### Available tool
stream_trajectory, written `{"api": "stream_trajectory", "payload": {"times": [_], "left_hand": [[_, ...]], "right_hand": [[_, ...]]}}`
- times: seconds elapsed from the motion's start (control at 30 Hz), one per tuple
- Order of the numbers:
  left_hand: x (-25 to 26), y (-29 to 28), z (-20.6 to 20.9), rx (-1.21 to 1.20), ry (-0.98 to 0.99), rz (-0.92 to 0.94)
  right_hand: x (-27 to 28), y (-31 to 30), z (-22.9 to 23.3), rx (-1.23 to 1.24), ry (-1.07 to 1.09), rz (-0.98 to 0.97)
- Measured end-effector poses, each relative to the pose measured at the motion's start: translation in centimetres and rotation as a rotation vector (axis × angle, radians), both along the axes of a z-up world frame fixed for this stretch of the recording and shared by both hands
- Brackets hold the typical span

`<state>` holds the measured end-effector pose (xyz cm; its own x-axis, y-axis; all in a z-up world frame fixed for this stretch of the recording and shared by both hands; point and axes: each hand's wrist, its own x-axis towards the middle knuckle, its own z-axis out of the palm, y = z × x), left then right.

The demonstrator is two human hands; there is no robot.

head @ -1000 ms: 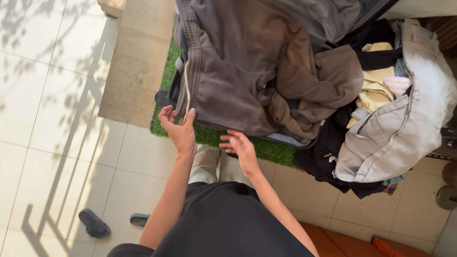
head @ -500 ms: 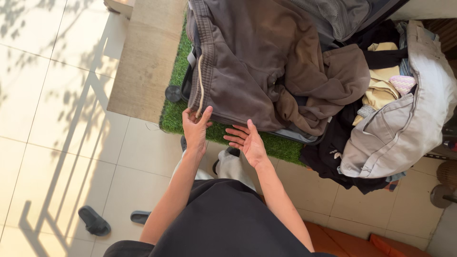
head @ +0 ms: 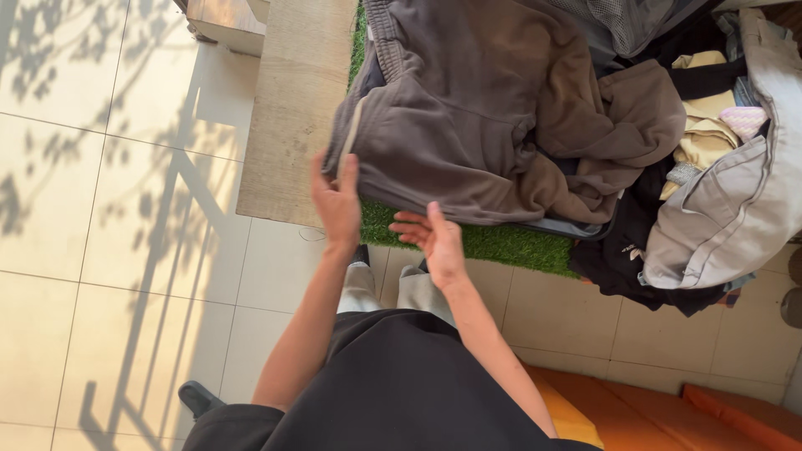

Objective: The person folds a black polo shirt and a pair of grey sweatpants by hand, then places them into an open suitcase on a balcony.

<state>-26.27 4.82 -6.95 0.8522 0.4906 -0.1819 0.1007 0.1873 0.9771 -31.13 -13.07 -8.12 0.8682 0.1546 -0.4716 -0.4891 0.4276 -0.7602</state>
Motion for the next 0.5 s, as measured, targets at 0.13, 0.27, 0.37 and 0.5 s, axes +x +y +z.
{"api": "stream_trajectory", "payload": {"times": [0.13,0.27,0.37,0.5], "left_hand": [[-0.6,4.1,-4.9,-0.047,0.130,0.067],[-2.8,4.3,-7.7,0.270,0.149,0.059],[-5.0,2.5,-5.8,0.582,0.106,-0.060],[-6.2,-0.6,-1.4,0.776,-0.116,-0.289]], "right_hand": [[-1.2,4.5,-1.9,-0.022,0.146,0.195],[-2.5,5.4,-4.0,-0.092,0.176,0.212],[-3.1,3.7,-5.8,-0.049,0.222,0.035],[-4.0,-0.3,-7.3,-0.037,0.204,-0.182]]}}
